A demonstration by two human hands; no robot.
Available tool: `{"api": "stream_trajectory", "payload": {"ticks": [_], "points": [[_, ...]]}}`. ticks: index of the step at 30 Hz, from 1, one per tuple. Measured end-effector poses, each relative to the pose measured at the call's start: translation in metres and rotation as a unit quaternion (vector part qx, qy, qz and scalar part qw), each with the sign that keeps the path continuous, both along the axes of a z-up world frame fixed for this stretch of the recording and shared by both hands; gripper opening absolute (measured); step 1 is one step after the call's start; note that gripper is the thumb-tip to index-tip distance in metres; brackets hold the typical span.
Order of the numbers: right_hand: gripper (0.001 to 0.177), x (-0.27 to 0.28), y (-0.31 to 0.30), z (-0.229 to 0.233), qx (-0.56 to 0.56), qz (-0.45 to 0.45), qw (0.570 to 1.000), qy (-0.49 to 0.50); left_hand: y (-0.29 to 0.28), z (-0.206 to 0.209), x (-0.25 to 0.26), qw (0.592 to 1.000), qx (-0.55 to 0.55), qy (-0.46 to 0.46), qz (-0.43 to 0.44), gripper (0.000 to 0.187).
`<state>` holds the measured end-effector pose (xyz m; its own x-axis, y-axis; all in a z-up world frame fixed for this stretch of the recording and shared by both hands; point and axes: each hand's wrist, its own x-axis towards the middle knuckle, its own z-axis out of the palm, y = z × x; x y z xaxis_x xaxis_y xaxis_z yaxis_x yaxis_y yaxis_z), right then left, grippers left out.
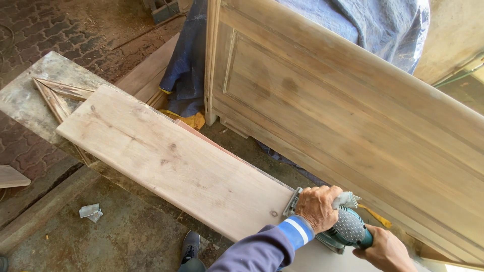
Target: Using an electric orbital sander to smooth a long wooden board in a woodworking shop.
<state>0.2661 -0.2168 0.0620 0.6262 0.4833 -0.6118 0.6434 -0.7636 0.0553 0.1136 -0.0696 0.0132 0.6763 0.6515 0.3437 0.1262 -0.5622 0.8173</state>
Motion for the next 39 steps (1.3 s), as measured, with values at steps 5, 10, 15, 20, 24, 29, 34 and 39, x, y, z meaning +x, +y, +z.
{"api": "stream_trajectory", "payload": {"ticks": [5, 10, 15, 20, 24, 29, 34, 39], "points": [[0.044, -0.025, 0.049, 0.017, 0.033, 0.034, 0.999, -0.005, 0.039, 0.002, -0.016, 0.999, -0.008, -0.006, 0.033, 0.023], [0.049, -0.050, 0.095, 0.020, 0.054, 0.062, 0.997, 0.001, 0.081, 0.003, -0.044, 0.998, -0.003, 0.019, 0.055, 0.024], [0.049, -0.080, 0.141, 0.017, 0.069, 0.090, 0.993, 0.008, 0.126, -0.006, -0.076, 0.997, -0.004, 0.027, 0.069, 0.026], [0.049, -0.121, 0.190, 0.025, 0.098, 0.124, 0.987, 0.006, 0.172, -0.008, -0.115, 0.996, -0.013, 0.003, 0.090, 0.016], [0.045, -0.145, 0.223, 0.020, 0.103, 0.148, 0.984, 0.010, 0.205, -0.007, -0.145, 0.993, -0.021, 0.015, 0.113, 0.013], [0.045, -0.179, 0.261, 0.019, 0.122, 0.158, 0.980, 0.020, 0.242, -0.007, -0.180, 0.990, -0.016, 0.014, 0.142, 0.014], [0.044, -0.211, 0.290, 0.021, 0.140, 0.174, 0.974, 0.027, 0.271, -0.012, -0.209, 0.987, -0.011, 0.022, 0.162, 0.015], [0.044, -0.232, 0.314, 0.017, 0.152, 0.189, 0.970, 0.029, 0.295, -0.012, -0.234, 0.984, -0.018, 0.031, 0.174, 0.014]]}}
